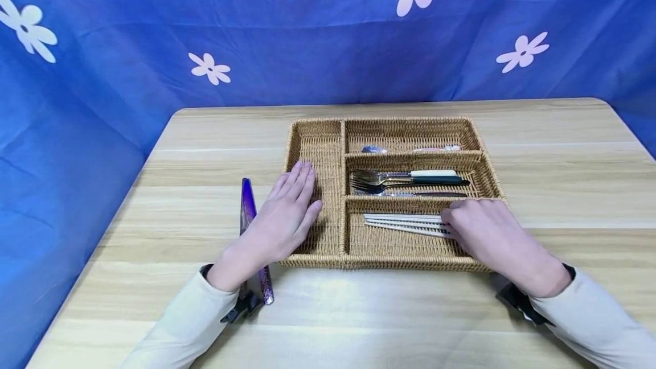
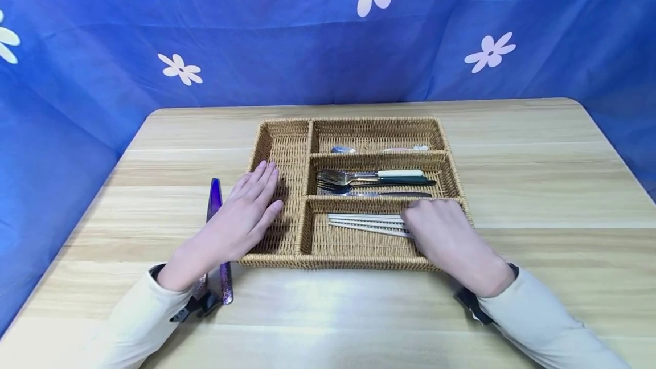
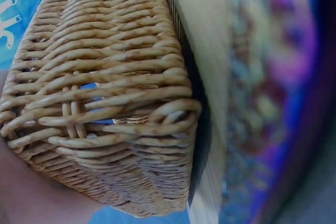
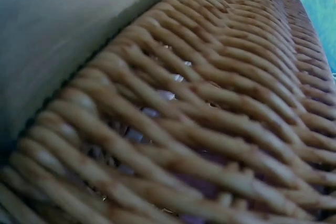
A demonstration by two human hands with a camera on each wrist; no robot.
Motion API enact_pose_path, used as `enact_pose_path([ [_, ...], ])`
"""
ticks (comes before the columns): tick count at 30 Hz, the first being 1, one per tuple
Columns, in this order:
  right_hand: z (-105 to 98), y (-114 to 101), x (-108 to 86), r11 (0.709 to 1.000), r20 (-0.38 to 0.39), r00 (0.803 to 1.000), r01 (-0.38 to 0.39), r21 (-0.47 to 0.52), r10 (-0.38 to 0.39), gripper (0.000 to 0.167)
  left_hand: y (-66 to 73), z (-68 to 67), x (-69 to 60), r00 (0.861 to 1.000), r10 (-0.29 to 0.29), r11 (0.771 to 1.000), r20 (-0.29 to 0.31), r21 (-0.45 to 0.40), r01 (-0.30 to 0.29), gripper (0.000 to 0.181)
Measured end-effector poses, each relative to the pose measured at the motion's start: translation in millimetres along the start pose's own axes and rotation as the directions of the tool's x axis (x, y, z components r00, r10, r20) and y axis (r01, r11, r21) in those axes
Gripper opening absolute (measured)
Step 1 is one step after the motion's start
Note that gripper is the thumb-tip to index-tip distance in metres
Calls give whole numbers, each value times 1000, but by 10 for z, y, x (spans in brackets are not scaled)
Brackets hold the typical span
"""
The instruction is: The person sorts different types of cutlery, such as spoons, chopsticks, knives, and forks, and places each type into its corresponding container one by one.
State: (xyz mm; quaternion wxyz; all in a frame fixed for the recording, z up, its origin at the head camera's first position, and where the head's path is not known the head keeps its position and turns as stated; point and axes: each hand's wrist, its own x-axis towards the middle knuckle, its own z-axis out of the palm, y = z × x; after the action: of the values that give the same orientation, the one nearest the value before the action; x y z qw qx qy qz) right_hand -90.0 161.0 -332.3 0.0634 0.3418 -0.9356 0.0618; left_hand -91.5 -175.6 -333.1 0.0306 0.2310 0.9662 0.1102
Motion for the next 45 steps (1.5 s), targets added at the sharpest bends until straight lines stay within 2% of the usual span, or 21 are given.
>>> enact_pose_path([
  [4,5,12,13,999,1,1000,17,28,-17,31,0,3,13,1000,1,1000,-2,3,-1,61],
  [10,-4,24,8,1000,7,1000,-4,15,4,31,5,9,25,1000,4,1000,-13,-1,-4,61],
  [15,-34,5,-12,1000,-20,1000,-15,18,15,33,2,18,22,1000,6,1000,-9,-7,-6,61],
  [17,-68,10,-34,999,-52,999,-10,39,12,29,-1,20,20,1000,7,1000,-9,-7,-7,61],
  [21,-165,115,-103,997,-185,983,-1,75,15,10,-9,21,10,1000,3,1000,-15,-10,-3,61],
  [24,-221,255,-185,996,-270,961,-51,72,68,7,-17,20,-4,1000,-2,1000,-13,-14,2,61],
  [28,-246,415,-311,987,-291,943,-147,62,159,12,-29,18,-24,1000,-4,1000,-12,-13,4,61],
  [33,-183,537,-415,977,-287,934,-197,77,211,23,-40,19,-33,1000,-2,1000,-20,-9,2,60],
  [37,-111,573,-455,979,-246,950,-171,112,194,39,-35,17,-31,1000,-2,1000,-26,-13,2,60],
  [41,-70,594,-472,981,-170,971,-149,122,169,51,-23,16,-8,999,7,1000,-37,-14,-8,60],
  [45,-51,596,-481,971,-62,976,-199,132,208,57,-10,4,12,999,11,1000,-41,-10,-11,60],
])
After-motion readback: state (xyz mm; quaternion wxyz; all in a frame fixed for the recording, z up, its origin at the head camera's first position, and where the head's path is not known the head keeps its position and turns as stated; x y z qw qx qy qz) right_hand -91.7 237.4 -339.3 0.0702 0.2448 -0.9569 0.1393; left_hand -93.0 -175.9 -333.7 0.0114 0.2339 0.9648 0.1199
